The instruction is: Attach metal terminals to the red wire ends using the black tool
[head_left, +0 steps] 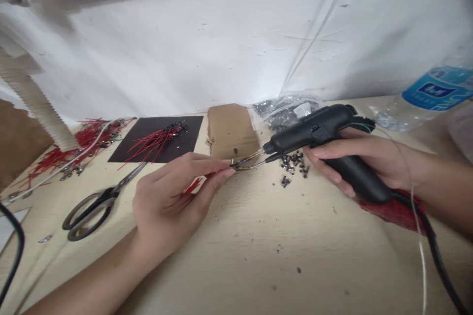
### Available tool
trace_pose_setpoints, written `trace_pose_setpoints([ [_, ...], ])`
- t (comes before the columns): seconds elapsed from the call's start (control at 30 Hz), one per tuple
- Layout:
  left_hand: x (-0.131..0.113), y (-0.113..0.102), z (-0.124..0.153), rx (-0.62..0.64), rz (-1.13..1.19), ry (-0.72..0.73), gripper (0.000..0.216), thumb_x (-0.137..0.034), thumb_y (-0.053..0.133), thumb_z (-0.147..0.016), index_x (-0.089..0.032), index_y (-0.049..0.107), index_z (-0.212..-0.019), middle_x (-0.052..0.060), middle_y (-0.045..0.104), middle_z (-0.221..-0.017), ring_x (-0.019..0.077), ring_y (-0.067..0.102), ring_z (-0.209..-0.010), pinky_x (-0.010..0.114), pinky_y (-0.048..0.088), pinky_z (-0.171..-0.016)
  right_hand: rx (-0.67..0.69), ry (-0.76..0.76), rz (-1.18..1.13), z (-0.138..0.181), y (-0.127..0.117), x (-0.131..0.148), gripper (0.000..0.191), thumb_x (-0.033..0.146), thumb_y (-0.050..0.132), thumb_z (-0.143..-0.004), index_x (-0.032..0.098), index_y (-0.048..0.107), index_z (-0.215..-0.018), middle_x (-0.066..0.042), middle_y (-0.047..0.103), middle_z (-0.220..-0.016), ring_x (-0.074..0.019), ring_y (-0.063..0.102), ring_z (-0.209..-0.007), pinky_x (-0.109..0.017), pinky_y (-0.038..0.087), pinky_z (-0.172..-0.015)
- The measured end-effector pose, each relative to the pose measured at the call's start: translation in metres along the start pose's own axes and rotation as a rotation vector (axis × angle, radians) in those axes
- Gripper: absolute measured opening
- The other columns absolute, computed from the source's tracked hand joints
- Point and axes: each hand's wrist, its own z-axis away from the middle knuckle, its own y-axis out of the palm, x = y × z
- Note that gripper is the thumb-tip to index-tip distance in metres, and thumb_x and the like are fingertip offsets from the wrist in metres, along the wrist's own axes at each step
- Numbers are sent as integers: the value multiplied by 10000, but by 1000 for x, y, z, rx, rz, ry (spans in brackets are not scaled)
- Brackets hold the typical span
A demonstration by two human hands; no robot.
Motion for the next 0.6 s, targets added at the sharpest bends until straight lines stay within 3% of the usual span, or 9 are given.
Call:
trace_pose_setpoints([
  [0.6,0,1,1,-1,9,-11,204,-100,828,-849,-240,783,-991,-6,804,-869,134,725,-708,265,528,-549,-2,-75,-13,-2,-1,-1,333,413,788,-856,180,654,-659,-9,625,-557,-125,569,-389,-197,475,-351],
])
